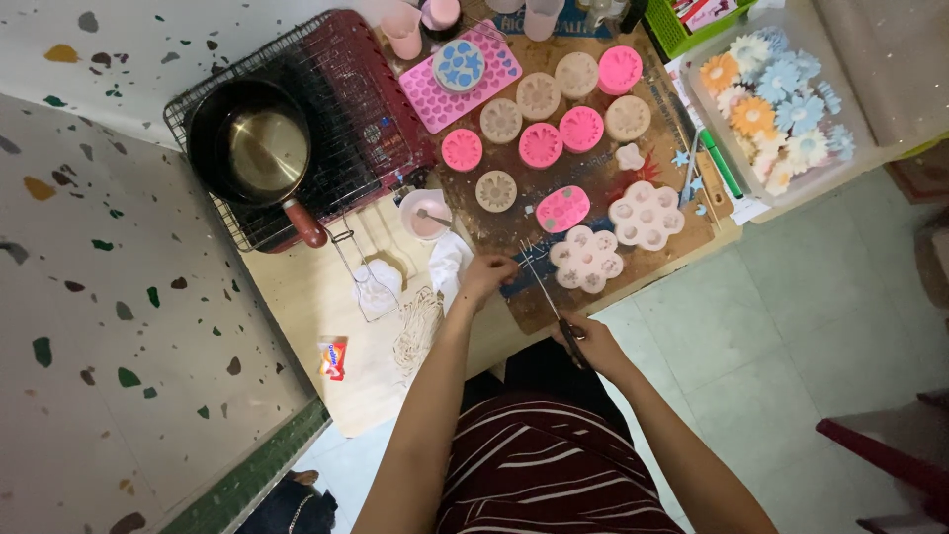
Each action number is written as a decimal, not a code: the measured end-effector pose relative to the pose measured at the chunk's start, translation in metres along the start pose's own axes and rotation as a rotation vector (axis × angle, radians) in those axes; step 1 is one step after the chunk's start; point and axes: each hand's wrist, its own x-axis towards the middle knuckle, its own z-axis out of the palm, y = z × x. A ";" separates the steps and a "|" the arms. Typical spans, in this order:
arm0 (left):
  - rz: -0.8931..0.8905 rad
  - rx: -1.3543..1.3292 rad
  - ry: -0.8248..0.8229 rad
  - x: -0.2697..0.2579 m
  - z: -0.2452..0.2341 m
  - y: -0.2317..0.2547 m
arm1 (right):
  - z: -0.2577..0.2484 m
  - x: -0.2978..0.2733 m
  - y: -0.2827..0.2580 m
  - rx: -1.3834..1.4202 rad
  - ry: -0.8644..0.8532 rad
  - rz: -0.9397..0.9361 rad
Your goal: The person is preparing candle wicks by cutting them to length and inserting them through the centers of various flower-shaped silicone molds.
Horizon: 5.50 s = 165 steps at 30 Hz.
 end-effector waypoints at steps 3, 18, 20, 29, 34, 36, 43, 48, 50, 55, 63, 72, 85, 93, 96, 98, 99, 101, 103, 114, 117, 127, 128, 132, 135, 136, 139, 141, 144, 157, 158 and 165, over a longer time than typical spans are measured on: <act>0.028 -0.038 0.000 0.002 0.001 -0.007 | 0.001 -0.003 -0.017 0.023 -0.031 0.107; -0.006 0.083 0.076 -0.012 0.009 0.020 | 0.008 -0.001 -0.013 -0.084 0.000 -0.042; -0.005 0.122 0.092 -0.014 0.010 0.024 | 0.009 -0.001 -0.010 -0.076 -0.002 -0.032; 0.046 0.403 0.265 -0.008 0.020 0.015 | 0.011 0.005 -0.003 -0.123 -0.005 -0.045; 0.222 0.389 0.344 -0.010 0.018 0.016 | 0.012 0.005 -0.002 -0.101 0.088 -0.040; -0.023 0.336 0.325 -0.017 0.010 0.022 | 0.010 0.004 0.001 0.122 0.098 0.141; 0.206 0.541 0.678 -0.020 -0.008 0.014 | -0.004 -0.005 0.002 0.023 -0.133 0.182; 0.222 0.593 0.502 -0.018 -0.019 0.023 | -0.006 -0.005 -0.001 -0.195 -0.084 0.094; 0.300 0.638 0.494 -0.011 -0.026 0.014 | -0.007 -0.006 -0.018 -0.162 -0.050 0.167; 0.049 0.635 0.458 -0.023 -0.033 0.027 | -0.004 0.008 0.009 -0.103 -0.054 0.137; 0.132 0.410 0.533 -0.063 -0.026 0.049 | 0.055 0.028 -0.023 -0.800 0.037 -0.280; 0.125 0.230 0.561 -0.077 -0.032 0.055 | 0.114 0.119 -0.029 -0.965 -0.113 -0.231; 0.107 0.002 0.594 -0.111 -0.033 0.032 | 0.143 0.290 -0.142 -0.708 0.387 -0.370; 0.178 -0.049 0.554 -0.114 -0.041 0.039 | 0.125 0.270 -0.129 -0.439 0.275 -0.593; 0.154 -0.028 0.546 -0.118 -0.037 0.054 | 0.076 0.214 -0.107 -0.460 0.237 -0.482; 0.149 0.009 0.555 -0.116 -0.034 0.062 | 0.046 0.186 -0.075 -0.465 0.264 -0.359; 0.145 0.047 0.567 -0.115 -0.032 0.066 | 0.031 0.170 -0.058 -0.467 0.286 -0.238; 0.147 0.051 0.540 -0.105 -0.033 0.054 | 0.020 0.162 -0.030 -0.462 0.345 -0.261; 0.149 0.057 0.511 -0.098 -0.032 0.042 | 0.014 0.146 -0.023 -0.455 0.404 -0.282; 0.187 -0.156 0.481 -0.095 -0.032 0.026 | 0.110 0.060 -0.029 -0.676 0.185 -0.513; 0.170 -0.164 0.468 -0.096 -0.035 0.028 | 0.121 0.066 -0.022 -0.884 0.213 -0.572; 0.135 -0.228 0.435 -0.093 -0.034 0.045 | 0.064 0.053 -0.013 -0.003 -0.197 0.171; 0.163 -0.303 0.393 -0.091 -0.035 0.044 | 0.052 0.043 -0.003 0.299 -0.355 0.254; 0.131 -0.469 0.312 -0.074 -0.034 0.046 | 0.015 -0.012 -0.046 0.440 -0.365 0.296; 0.084 -0.367 0.299 -0.069 -0.026 0.048 | 0.014 -0.012 0.005 0.294 -0.223 0.040; 0.084 -0.364 0.292 -0.066 -0.023 0.048 | 0.011 -0.019 -0.017 0.297 -0.216 0.039; 0.190 -0.379 0.220 -0.062 -0.010 0.049 | 0.007 -0.035 -0.056 -0.252 -0.008 -0.046; 0.134 -0.349 0.210 -0.059 -0.004 0.053 | 0.010 -0.032 -0.051 -0.243 -0.011 -0.006; 0.027 -0.260 0.235 -0.068 0.007 0.077 | 0.008 -0.032 -0.049 -0.221 0.007 0.000; 0.123 -0.017 0.258 -0.034 0.017 0.037 | 0.000 -0.029 -0.018 -0.145 0.004 0.095; 0.123 -0.002 0.271 -0.034 0.019 0.035 | 0.000 -0.028 -0.016 -0.161 -0.015 0.150; 0.202 0.159 0.351 -0.004 0.021 -0.005 | -0.001 -0.013 -0.015 -0.214 -0.031 0.208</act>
